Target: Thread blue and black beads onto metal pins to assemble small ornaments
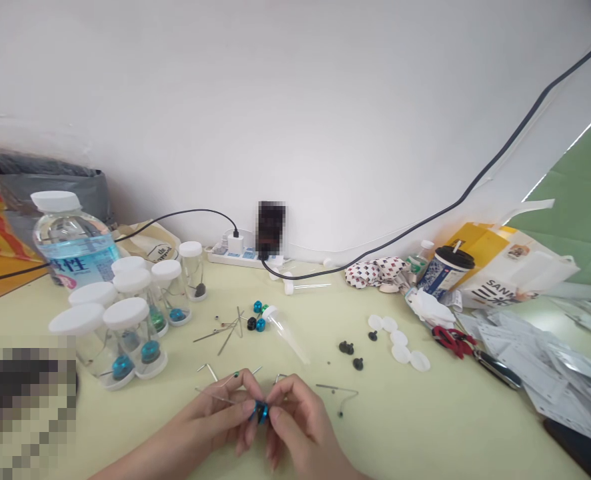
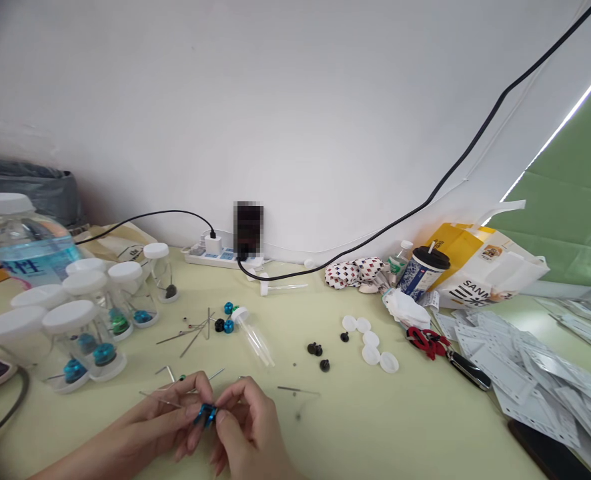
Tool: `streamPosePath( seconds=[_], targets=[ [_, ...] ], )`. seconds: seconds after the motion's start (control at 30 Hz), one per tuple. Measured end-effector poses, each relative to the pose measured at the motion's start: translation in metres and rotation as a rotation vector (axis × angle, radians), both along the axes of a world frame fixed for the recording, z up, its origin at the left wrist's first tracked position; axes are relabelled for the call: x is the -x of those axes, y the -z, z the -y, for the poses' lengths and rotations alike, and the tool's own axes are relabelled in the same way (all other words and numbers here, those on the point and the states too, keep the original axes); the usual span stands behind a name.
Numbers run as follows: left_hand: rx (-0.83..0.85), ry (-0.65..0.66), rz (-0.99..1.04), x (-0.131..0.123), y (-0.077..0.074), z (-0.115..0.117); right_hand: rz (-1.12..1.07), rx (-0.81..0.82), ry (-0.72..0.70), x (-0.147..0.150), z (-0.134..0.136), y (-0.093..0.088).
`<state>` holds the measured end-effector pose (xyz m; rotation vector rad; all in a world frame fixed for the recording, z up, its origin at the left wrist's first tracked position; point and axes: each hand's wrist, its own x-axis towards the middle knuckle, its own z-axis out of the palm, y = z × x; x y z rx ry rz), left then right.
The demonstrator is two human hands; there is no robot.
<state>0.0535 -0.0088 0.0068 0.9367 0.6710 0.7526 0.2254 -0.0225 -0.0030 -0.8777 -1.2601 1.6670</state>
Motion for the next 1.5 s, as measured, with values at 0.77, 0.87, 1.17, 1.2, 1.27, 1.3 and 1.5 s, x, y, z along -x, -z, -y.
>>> streamPosePath(
  seconds=[0.77, 0.87, 1.17, 1.2, 1.27, 1.3, 1.5],
  targets=[
    [0.009, -0.007, 0.012, 0.0007, -0.0006, 0.0003, -0.004, -0.019, 0.012, -0.0007, 0.0019, 0.0053],
    [0.004, 0.008, 0.000, 0.0010, -0.0027, 0.0003, -0.005, -0.012, 0.013, 0.0003, 0.0006, 0.0037],
    [0.001, -0.012, -0.002, 0.0009, -0.0011, 0.0007, -0.006, -0.038, 0.014, 0.0007, -0.0003, 0.0067],
    [0.000, -0.013, -0.001, 0.0009, -0.0016, 0.0009, -0.004, -0.038, 0.016, 0.0006, 0.0002, 0.0071],
    [0.003, -0.011, 0.000, 0.0006, -0.0030, 0.0009, 0.002, -0.028, 0.020, 0.0002, 0.0015, 0.0070],
    [0.005, -0.011, 0.002, 0.0005, -0.0036, 0.0008, 0.006, -0.022, 0.017, -0.0001, 0.0022, 0.0066],
    [0.024, -0.007, 0.015, 0.0001, -0.0012, 0.0002, 0.015, -0.003, 0.023, -0.0017, 0.0041, 0.0040]
  ],
)
